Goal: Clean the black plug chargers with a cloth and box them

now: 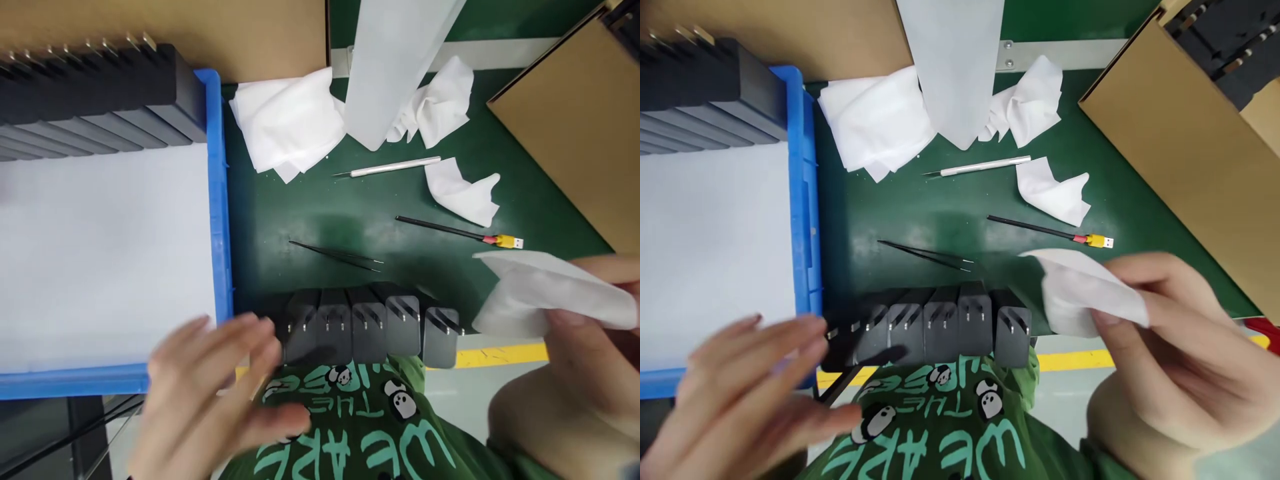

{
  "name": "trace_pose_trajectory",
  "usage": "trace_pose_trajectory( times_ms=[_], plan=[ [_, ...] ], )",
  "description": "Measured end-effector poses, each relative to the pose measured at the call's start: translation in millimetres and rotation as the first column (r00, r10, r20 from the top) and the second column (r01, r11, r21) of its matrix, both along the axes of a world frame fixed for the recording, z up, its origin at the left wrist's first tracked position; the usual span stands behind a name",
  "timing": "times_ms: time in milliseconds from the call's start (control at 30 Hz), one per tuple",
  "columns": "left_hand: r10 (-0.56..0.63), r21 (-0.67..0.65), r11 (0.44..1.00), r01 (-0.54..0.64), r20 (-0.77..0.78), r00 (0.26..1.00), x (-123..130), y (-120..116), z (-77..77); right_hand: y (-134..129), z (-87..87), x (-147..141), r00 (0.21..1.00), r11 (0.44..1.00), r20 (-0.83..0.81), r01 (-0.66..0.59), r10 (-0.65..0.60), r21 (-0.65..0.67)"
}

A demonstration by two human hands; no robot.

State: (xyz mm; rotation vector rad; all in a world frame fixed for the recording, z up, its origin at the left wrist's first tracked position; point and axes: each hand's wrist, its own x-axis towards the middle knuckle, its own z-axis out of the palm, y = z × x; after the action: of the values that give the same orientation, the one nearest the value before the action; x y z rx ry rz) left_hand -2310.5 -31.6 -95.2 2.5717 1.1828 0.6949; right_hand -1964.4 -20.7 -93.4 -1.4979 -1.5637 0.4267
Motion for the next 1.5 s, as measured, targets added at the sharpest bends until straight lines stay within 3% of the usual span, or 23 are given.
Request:
trace_pose_trajectory(
  times_ms=[33, 67, 100, 167, 200, 267, 333, 367, 533, 667, 700, 800, 833, 967, 1000, 1100, 1133, 1167, 1267, 1300, 1433, 1500],
  plan=[
    [-0.074, 0.023, 0.997, 0.074, -0.001, 0.997, 10.5, -4.8, 0.6, 14.2, 8.4, -3.8, 0.981, 0.981, 0.009, -0.193, 0.194, -0.019],
    [-0.140, 0.050, 0.989, 0.138, 0.021, 0.990, 21.9, -8.8, -0.7, 29.3, 15.4, -9.4, 0.912, 0.910, 0.007, -0.408, 0.410, -0.076],
    [-0.208, 0.094, 0.975, 0.204, 0.042, 0.977, 33.4, -11.7, -3.8, 44.8, 20.4, -16.4, 0.791, 0.783, -0.010, -0.608, 0.612, -0.136],
    [-0.252, 0.158, 0.959, 0.234, 0.099, 0.963, 53.5, -13.9, -12.4, 74.4, 23.2, -32.3, 0.524, 0.499, -0.060, -0.835, 0.850, -0.232],
    [-0.235, 0.164, 0.963, 0.214, 0.119, 0.965, 60.8, -13.6, -16.3, 87.5, 21.1, -40.0, 0.398, 0.365, -0.084, -0.893, 0.913, -0.262],
    [-0.169, 0.134, 0.980, 0.149, 0.152, 0.974, 69.0, -12.0, -20.7, 108.8, 12.6, -52.8, 0.215, 0.168, -0.133, -0.940, 0.968, -0.295],
    [-0.142, 0.086, 0.988, 0.129, 0.162, 0.977, 70.1, -10.9, -20.0, 122.2, 2.8, -60.2, 0.099, 0.044, -0.182, -0.957, 0.978, -0.287],
    [-0.136, 0.069, 0.990, 0.126, 0.166, 0.977, 69.3, -10.7, -18.6, 126.0, -1.0, -62.0, 0.076, 0.021, -0.189, -0.960, 0.979, -0.278],
    [-0.113, 0.035, 0.994, 0.108, 0.200, 0.973, 67.1, -11.5, -14.7, 126.7, -3.8, -61.2, 0.188, 0.149, -0.200, -0.969, 0.962, -0.195],
    [-0.095, 0.009, 0.995, 0.096, 0.217, 0.972, 69.1, -11.1, -15.2, 124.7, -3.6, -61.8, 0.094, 0.052, -0.219, -0.980, 0.971, -0.193],
    [-0.100, 0.010, 0.995, 0.100, 0.218, 0.971, 69.0, -11.0, -14.8, 124.9, -4.3, -62.4, 0.097, 0.058, -0.191, -0.978, 0.977, -0.202],
    [-0.116, 0.023, 0.993, 0.114, 0.214, 0.970, 67.6, -10.6, -12.9, 125.2, -6.3, -64.3, 0.198, 0.169, -0.120, -0.963, 0.973, -0.211],
    [-0.115, 0.027, 0.993, 0.112, 0.212, 0.971, 67.1, -10.3, -12.5, 124.8, -6.8, -64.8, 0.209, 0.181, -0.124, -0.961, 0.970, -0.209],
    [-0.133, 0.014, 0.991, 0.132, 0.203, 0.970, 65.6, -9.0, -13.2, 122.7, -8.3, -66.0, 0.098, 0.072, -0.166, -0.984, 0.981, -0.161],
    [-0.139, 0.011, 0.990, 0.139, 0.200, 0.970, 65.2, -8.8, -13.8, 122.6, -8.1, -66.0, 0.105, 0.081, -0.149, -0.984, 0.983, -0.159],
    [-0.139, 0.011, 0.990, 0.139, 0.192, 0.972, 64.4, -8.2, -14.6, 123.7, -5.0, -66.1, 0.249, 0.227, -0.124, -0.959, 0.961, -0.170],
    [-0.140, 0.013, 0.990, 0.141, 0.193, 0.971, 64.4, -7.9, -14.4, 124.1, -3.9, -66.4, 0.275, 0.251, -0.142, -0.954, 0.951, -0.167],
    [-0.144, 0.015, 0.989, 0.144, 0.192, 0.971, 64.6, -7.7, -14.1, 124.4, -3.4, -66.8, 0.266, 0.239, -0.169, -0.957, 0.949, -0.163],
    [-0.140, 0.032, 0.990, 0.137, 0.199, 0.970, 66.0, -7.0, -12.5, 125.7, -6.2, -68.1, 0.113, 0.077, -0.244, -0.985, 0.963, -0.155],
    [-0.132, 0.034, 0.991, 0.128, 0.200, 0.971, 66.4, -6.9, -12.0, 126.4, -7.9, -68.3, 0.090, 0.050, -0.245, -0.985, 0.965, -0.166],
    [-0.120, 0.033, 0.993, 0.116, 0.196, 0.973, 67.2, -7.2, -11.7, 129.3, -11.2, -67.3, 0.210, 0.167, -0.204, -0.964, 0.956, -0.205],
    [-0.124, 0.042, 0.992, 0.118, 0.203, 0.971, 67.3, -7.8, -12.1, 129.4, -10.9, -67.1, 0.171, 0.127, -0.248, -0.975, 0.953, -0.184]
  ],
)
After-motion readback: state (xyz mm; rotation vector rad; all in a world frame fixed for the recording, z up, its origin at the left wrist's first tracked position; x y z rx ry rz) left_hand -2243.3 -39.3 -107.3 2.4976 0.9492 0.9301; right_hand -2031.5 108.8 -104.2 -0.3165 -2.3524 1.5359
